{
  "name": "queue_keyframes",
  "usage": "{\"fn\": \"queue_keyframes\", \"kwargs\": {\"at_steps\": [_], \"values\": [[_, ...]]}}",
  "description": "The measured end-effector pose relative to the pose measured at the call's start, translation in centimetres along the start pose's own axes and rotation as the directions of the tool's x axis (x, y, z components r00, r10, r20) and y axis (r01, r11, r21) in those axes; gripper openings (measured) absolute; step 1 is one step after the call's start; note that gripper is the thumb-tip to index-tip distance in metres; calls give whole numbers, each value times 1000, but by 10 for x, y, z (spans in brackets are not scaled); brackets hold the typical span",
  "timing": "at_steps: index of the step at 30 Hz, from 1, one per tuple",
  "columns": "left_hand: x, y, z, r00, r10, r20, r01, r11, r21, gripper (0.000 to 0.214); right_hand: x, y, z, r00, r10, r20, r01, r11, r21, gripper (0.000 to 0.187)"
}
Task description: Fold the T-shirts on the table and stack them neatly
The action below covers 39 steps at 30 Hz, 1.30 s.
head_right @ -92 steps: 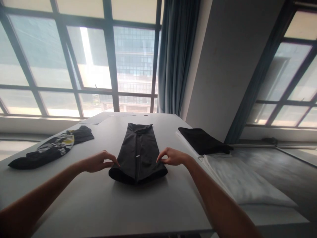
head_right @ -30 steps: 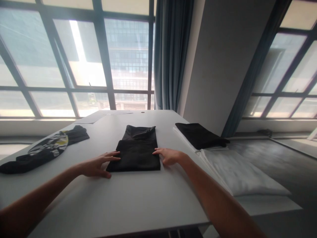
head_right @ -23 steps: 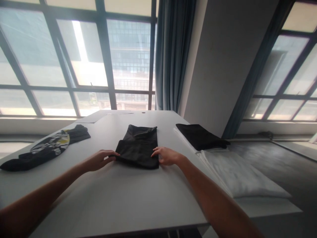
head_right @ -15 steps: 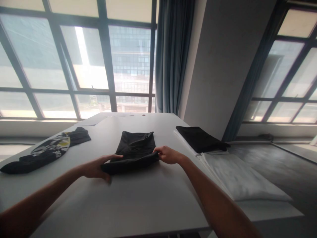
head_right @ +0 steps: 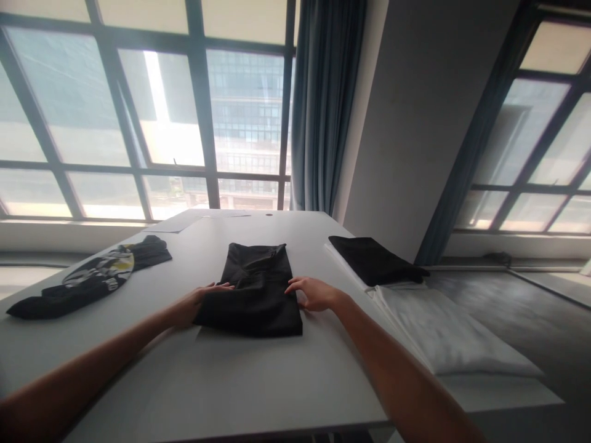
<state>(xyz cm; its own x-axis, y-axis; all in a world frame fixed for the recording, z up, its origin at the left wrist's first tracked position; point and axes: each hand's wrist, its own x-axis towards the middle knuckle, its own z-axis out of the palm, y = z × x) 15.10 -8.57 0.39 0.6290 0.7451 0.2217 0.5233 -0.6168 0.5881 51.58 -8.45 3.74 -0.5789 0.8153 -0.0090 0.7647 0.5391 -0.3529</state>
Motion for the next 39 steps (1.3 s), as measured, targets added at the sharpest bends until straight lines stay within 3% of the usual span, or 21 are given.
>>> {"fn": "queue_keyframes", "kwargs": {"at_steps": [5, 7, 10, 12, 14, 16, 18, 21, 24, 27, 29, 32, 34, 36, 39], "values": [[-1, 16, -8, 997, 18, -73, -19, 1000, -11, 41, 7, -5, 4, 986, -87, -143, 90, 996, 13, 26], [-3, 22, -13, 993, 87, -86, -86, 996, 12, 38, 5, -8, 0, 985, -103, -141, 121, 984, 129, 23], [-8, 33, -26, 994, 104, 20, -104, 994, 22, 30, -4, -11, -13, 995, -75, -62, 90, 954, 287, 17], [-9, 41, -36, 994, 56, 96, -54, 998, -14, 24, -10, -11, -22, 997, -66, 30, 51, 930, 363, 18], [-8, 46, -43, 995, 8, 103, 0, 996, -84, 21, -11, -9, -28, 994, -78, 74, 36, 891, 453, 22], [-2, 45, -44, 998, -65, -10, 63, 981, -181, 27, -5, -4, -27, 999, -49, 8, 36, 837, 545, 29], [7, 36, -38, 967, -203, -153, 152, 944, -293, 39, 6, 2, -19, 988, 73, -136, 25, 795, 606, 36], [17, 15, -23, 887, -432, -166, 328, 840, -431, 57, 25, 8, -1, 920, 300, -251, -71, 759, 647, 47], [16, -3, -15, 829, -549, -106, 455, 773, -442, 87, 36, 10, 13, 899, 369, -236, -183, 806, 563, 54], [10, -7, -19, 831, -524, -190, 480, 846, -232, 89, 36, 5, 16, 924, 322, -208, -233, 903, 361, 44], [8, -2, -20, 865, -402, -301, 434, 900, 45, 67, 33, -3, 14, 935, 293, -201, -248, 944, 219, 34], [11, 11, -8, 917, -104, -385, 251, 901, 355, 48, 30, -20, 15, 922, 261, -286, -276, 961, -15, 33], [16, 18, 8, 951, 23, -309, 115, 899, 422, 54, 32, -32, 22, 902, 168, -398, -236, 963, -129, 40], [21, 21, 24, 988, 21, -153, 48, 898, 438, 61, 38, -40, 32, 909, 33, -415, -120, 975, -186, 49], [24, 15, 37, 996, -82, 46, 52, 894, 446, 66, 47, -42, 47, 977, -22, -212, -11, 988, -155, 55]]}}
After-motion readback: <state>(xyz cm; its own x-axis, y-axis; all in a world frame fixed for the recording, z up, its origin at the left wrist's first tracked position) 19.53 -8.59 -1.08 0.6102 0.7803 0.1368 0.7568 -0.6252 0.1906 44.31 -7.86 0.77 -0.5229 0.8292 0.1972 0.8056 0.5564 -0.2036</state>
